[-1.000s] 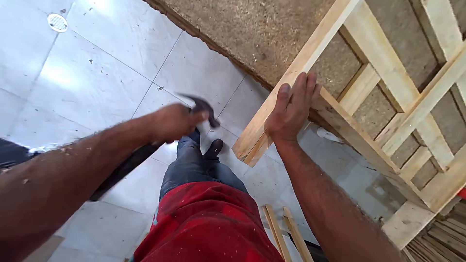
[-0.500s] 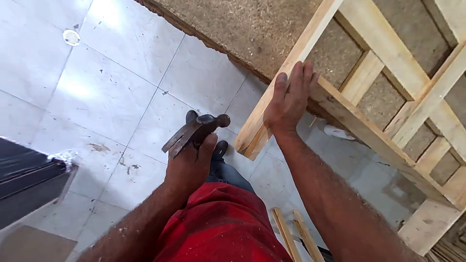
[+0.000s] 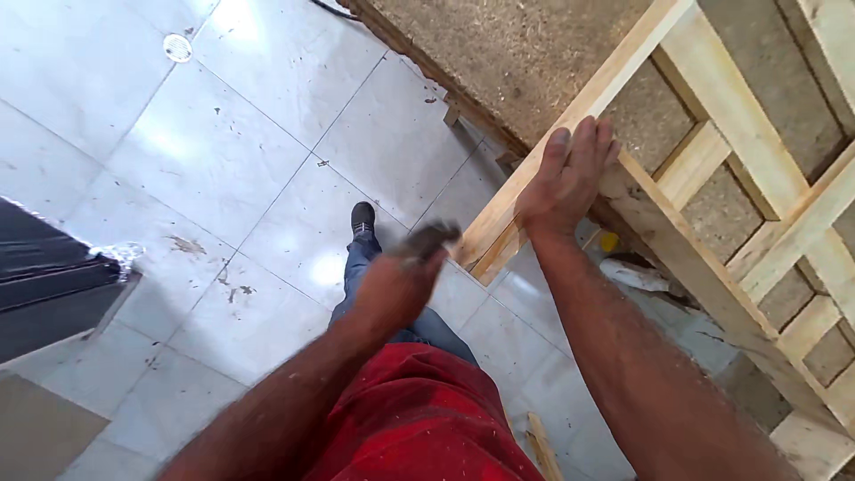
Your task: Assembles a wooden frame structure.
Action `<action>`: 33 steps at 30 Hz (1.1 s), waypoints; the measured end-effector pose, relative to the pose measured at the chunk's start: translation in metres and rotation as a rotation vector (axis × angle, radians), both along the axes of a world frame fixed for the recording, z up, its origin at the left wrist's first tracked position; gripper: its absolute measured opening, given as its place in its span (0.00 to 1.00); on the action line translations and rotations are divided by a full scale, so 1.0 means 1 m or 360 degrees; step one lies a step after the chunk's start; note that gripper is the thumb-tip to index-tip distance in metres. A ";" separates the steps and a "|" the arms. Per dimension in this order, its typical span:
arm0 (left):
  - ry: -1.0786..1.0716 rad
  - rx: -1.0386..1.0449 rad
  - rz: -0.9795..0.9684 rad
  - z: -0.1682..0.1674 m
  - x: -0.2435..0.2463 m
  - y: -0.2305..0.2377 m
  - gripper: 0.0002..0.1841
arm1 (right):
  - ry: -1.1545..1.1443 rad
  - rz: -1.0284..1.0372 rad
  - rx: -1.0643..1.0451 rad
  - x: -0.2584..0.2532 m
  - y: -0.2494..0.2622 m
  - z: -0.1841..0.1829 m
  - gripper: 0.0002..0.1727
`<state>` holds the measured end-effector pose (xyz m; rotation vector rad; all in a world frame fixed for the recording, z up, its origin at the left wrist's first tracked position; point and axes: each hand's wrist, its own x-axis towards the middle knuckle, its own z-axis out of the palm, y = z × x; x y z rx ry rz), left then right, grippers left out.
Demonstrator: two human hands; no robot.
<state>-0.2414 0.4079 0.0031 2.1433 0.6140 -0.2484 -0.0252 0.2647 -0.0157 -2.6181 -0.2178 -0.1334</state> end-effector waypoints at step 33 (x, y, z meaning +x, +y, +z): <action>-0.0391 -0.0200 0.0592 0.010 0.005 0.037 0.18 | -0.0036 0.0022 0.0065 -0.001 -0.003 -0.003 0.39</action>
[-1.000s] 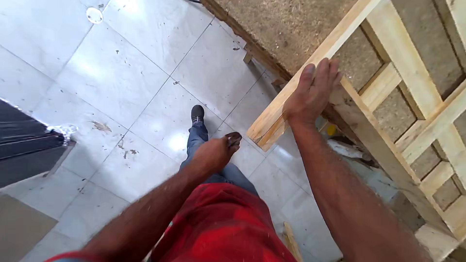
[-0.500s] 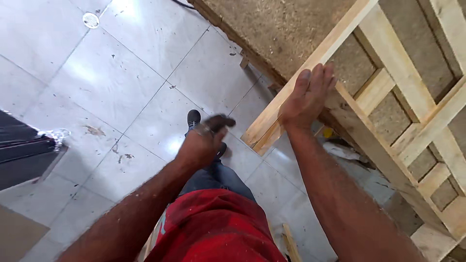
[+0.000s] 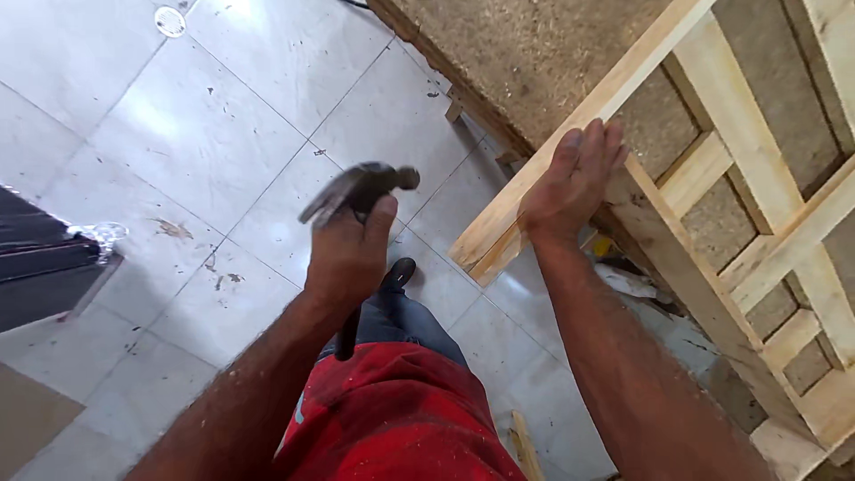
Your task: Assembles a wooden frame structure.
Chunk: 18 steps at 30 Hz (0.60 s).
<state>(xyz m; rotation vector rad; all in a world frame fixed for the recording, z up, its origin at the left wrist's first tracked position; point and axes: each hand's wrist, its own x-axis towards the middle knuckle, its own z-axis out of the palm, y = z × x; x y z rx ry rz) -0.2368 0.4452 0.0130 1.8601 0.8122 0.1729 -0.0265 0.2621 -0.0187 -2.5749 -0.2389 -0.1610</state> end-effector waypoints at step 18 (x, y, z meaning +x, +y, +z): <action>0.0685 -0.0234 -0.0900 -0.036 0.008 -0.028 0.27 | 0.0020 0.0029 -0.0045 -0.002 -0.008 0.001 0.40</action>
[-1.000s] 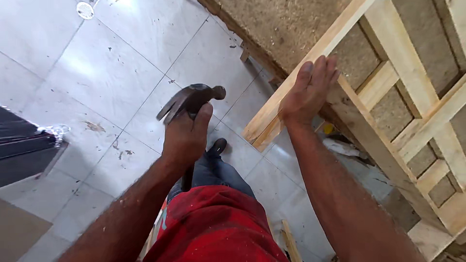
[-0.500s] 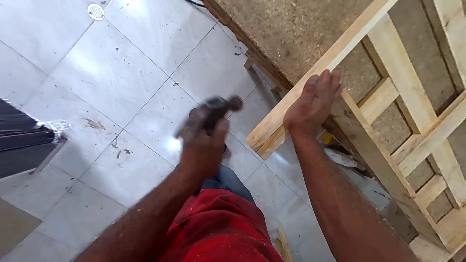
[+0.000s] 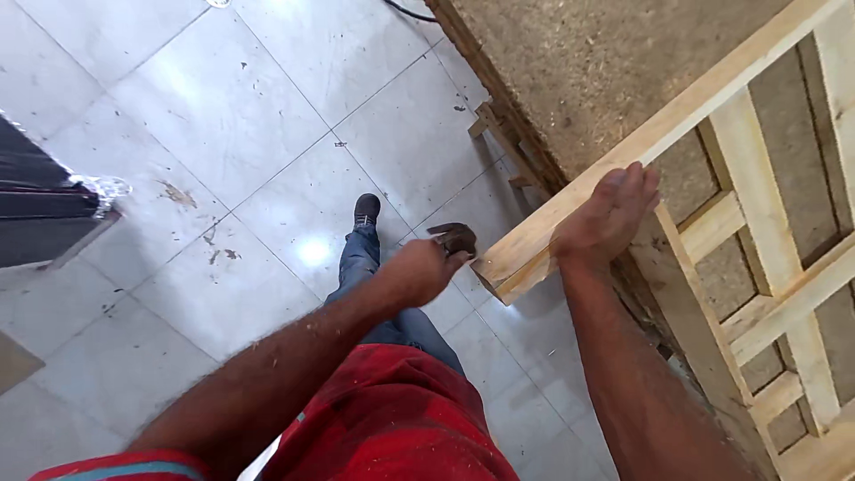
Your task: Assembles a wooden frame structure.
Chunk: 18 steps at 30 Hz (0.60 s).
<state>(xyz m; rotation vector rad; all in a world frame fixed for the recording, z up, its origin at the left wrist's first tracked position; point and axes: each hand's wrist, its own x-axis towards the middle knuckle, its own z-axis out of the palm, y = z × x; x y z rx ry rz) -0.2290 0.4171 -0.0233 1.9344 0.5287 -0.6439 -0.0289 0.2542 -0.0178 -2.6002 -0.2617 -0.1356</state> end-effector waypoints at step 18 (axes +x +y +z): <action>-0.0089 -0.0083 0.0772 0.005 -0.012 0.051 0.28 | 0.0000 -0.0007 -0.0003 0.000 0.000 0.002 0.40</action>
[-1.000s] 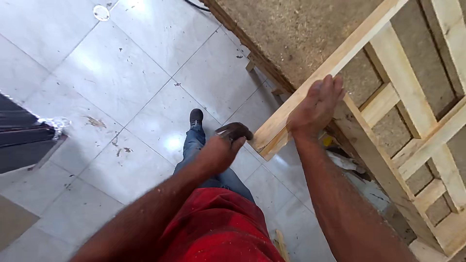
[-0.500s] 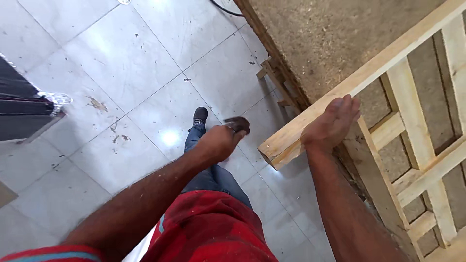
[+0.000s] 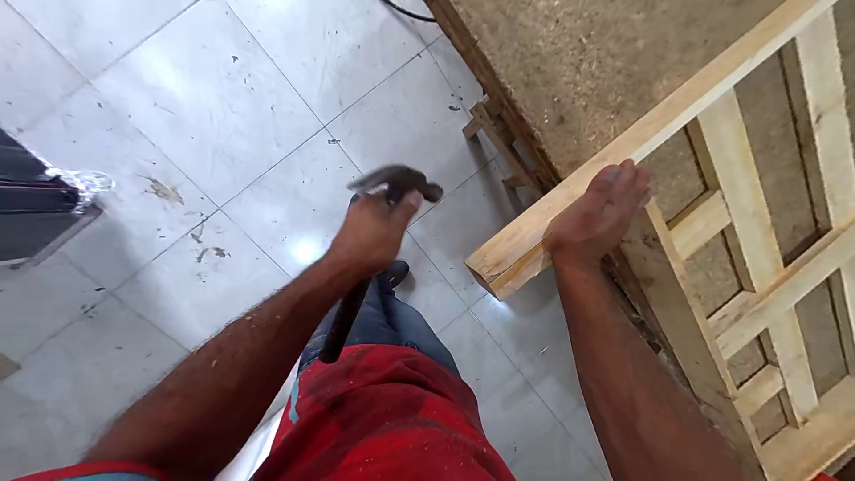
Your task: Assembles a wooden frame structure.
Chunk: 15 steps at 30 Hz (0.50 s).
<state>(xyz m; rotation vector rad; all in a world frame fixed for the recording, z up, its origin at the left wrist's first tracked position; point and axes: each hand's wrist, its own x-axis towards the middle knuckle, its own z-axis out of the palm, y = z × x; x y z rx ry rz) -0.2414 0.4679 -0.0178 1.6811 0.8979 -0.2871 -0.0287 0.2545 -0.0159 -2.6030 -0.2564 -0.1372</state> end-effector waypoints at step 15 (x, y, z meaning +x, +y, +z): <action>0.0332 -0.1130 -0.0269 -0.001 0.020 -0.022 0.29 | -0.0039 -0.0002 0.0036 -0.002 -0.004 -0.004 0.39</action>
